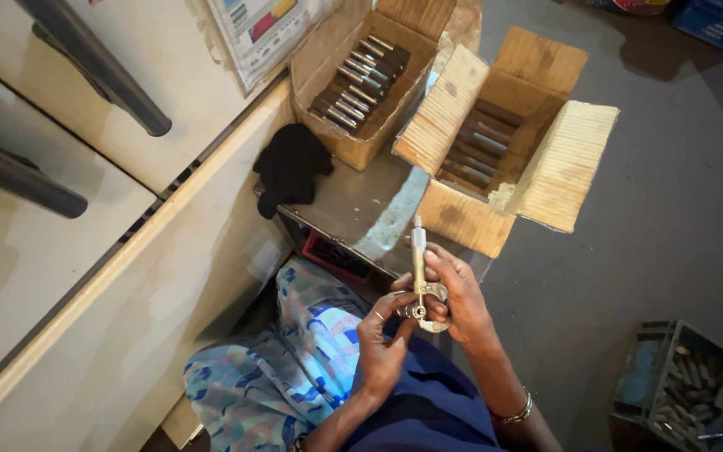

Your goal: The person opens a machine door, retrieves a cylindrical metal part, and measures it with a caliper. They repeat this process for several parts, placing each measured part into a cardboard box.

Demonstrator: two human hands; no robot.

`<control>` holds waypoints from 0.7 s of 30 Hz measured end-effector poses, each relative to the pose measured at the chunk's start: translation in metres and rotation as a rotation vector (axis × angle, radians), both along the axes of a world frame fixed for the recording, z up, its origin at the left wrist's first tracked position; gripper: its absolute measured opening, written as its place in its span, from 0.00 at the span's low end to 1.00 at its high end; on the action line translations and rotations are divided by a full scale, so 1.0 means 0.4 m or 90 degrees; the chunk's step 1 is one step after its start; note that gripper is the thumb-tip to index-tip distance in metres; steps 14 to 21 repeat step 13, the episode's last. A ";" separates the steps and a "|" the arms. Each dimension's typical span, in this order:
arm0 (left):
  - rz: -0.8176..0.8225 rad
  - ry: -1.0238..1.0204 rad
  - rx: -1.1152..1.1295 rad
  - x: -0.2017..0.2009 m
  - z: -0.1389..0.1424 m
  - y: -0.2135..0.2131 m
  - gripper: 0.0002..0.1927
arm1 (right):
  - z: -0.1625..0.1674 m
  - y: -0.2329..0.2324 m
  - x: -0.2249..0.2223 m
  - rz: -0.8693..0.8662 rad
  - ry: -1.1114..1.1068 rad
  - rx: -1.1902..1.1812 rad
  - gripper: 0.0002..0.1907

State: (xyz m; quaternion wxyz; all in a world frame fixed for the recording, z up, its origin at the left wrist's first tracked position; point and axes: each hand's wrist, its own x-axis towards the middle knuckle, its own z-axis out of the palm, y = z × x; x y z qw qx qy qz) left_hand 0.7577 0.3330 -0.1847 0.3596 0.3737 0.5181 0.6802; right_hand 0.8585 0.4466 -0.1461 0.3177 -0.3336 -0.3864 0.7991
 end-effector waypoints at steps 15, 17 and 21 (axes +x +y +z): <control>0.010 0.041 -0.048 -0.004 -0.020 -0.005 0.19 | -0.031 0.000 0.001 -0.006 0.023 -0.026 0.35; 0.010 0.041 -0.048 -0.004 -0.020 -0.005 0.19 | -0.031 0.000 0.001 -0.006 0.023 -0.026 0.35; 0.010 0.041 -0.048 -0.004 -0.020 -0.005 0.19 | -0.031 0.000 0.001 -0.006 0.023 -0.026 0.35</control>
